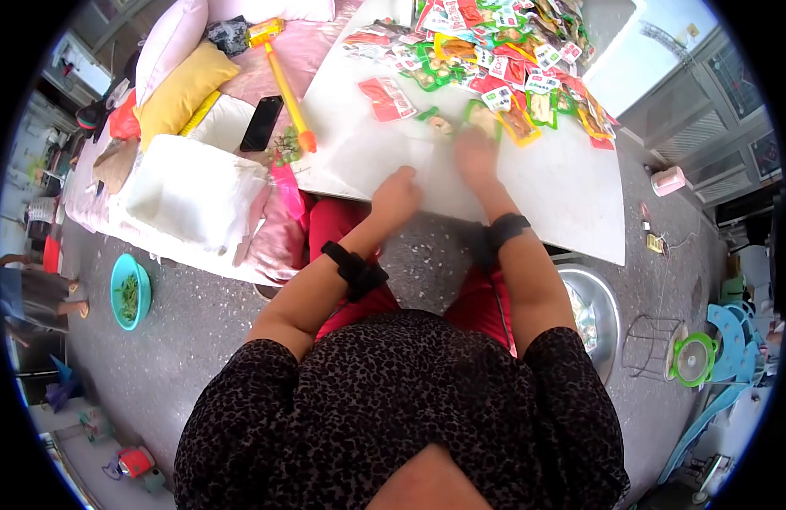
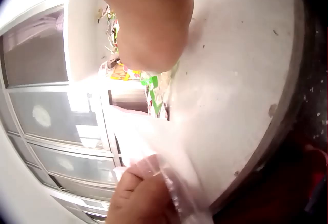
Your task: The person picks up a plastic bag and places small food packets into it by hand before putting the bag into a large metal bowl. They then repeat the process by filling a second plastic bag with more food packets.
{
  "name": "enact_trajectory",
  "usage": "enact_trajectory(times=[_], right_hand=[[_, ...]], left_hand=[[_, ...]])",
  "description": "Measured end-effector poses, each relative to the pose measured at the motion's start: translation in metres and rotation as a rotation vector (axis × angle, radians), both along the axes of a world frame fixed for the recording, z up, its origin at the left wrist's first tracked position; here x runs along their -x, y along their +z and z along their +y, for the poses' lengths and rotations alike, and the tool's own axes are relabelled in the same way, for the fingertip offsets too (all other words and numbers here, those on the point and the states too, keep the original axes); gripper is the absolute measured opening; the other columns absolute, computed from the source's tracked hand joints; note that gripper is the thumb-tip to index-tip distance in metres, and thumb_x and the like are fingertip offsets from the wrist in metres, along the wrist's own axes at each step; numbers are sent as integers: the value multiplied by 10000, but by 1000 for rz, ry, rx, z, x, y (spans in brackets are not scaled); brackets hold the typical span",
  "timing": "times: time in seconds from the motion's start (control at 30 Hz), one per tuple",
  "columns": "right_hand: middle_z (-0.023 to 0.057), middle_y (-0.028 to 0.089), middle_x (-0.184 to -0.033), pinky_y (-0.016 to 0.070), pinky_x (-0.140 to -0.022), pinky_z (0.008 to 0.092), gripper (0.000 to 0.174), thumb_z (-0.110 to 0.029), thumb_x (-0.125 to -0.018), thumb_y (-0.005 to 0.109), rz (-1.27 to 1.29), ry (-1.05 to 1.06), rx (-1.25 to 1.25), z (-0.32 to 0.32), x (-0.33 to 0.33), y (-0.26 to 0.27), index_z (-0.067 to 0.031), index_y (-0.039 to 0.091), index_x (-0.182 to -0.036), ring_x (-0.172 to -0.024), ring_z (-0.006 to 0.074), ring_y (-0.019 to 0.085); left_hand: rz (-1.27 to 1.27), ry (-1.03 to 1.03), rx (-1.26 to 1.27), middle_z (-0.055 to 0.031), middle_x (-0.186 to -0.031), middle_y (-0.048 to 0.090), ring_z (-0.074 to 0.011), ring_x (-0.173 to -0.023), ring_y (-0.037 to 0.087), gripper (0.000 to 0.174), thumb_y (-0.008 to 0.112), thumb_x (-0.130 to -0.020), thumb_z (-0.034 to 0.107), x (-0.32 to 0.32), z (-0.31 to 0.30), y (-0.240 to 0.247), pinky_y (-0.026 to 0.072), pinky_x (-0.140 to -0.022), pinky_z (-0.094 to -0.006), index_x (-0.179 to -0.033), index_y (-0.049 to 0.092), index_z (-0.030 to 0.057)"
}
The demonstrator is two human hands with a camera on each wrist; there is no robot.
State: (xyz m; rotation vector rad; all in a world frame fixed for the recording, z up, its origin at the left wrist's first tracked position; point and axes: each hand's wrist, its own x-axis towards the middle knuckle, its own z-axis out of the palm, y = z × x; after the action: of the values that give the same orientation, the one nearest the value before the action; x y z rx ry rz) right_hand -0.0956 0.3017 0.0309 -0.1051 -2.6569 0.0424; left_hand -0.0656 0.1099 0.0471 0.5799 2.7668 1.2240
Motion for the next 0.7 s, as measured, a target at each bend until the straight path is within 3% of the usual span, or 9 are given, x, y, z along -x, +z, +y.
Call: enact_trajectory(times=[0.03,0.13,0.23,0.27,0.4,0.5,0.63,0.7], right_hand=[[86,540,-881,381,-701,397,124,-161,-710,490,-43,-13,33,2,0,0,-82,531,-796,-807,242,509],[81,541,-706,404,-562,336,88,-131,-735,490,122,-15,630,2,-21,32,-46,509,-747,-640,203,526],[60,511,-623,374,-452,290,104,-118,-757,480,211,61,1113,3,-49,57,-24,490,-713,-531,146,501],[35,505,-639,378,-460,252,89,-93,-762,467,127,74,1349,9,-57,55,-13,494,-733,-551,88,488],[25,508,-691,393,-486,234,86,-76,-779,456,165,90,1842,10,-92,61,-28,514,-821,-575,102,482],[25,507,-676,387,-466,234,80,-66,-777,457,199,-14,1854,1,-106,61,-20,513,-809,-549,102,479],[29,517,-646,398,-461,236,54,-47,-751,488,22,-19,1657,10,-110,45,-2,519,-757,-542,91,493],[31,513,-632,392,-449,244,56,-53,-742,500,-41,-5,1674,10,-110,43,-1,520,-740,-535,91,489]], left_hand=[[50,3,-5,-168,-794,542,-309,-767,528,294,446,-707,153,1,-1,-3,410,-667,-369,-978,452,39],[142,2,56,-180,-836,537,-315,-802,518,296,448,-702,154,4,-2,0,407,-684,-377,-974,455,37],[171,-41,76,-183,-838,539,-325,-803,516,294,447,-703,155,8,2,3,406,-690,-391,-971,457,35],[157,-46,103,-184,-836,539,-325,-802,516,285,447,-704,155,9,5,5,405,-689,-393,-962,457,34],[83,-77,190,-186,-828,539,-327,-794,516,252,447,-707,153,7,18,8,403,-683,-404,-927,454,32],[84,-101,179,-184,-804,540,-332,-772,520,205,435,-706,136,1,27,6,403,-663,-419,-875,461,23],[85,-118,147,-178,-799,541,-333,-766,522,190,432,-706,129,1,35,-1,407,-657,-422,-850,466,10],[80,-124,151,-178,-794,539,-333,-765,521,192,432,-706,130,-1,37,3,407,-658,-423,-853,470,13]])
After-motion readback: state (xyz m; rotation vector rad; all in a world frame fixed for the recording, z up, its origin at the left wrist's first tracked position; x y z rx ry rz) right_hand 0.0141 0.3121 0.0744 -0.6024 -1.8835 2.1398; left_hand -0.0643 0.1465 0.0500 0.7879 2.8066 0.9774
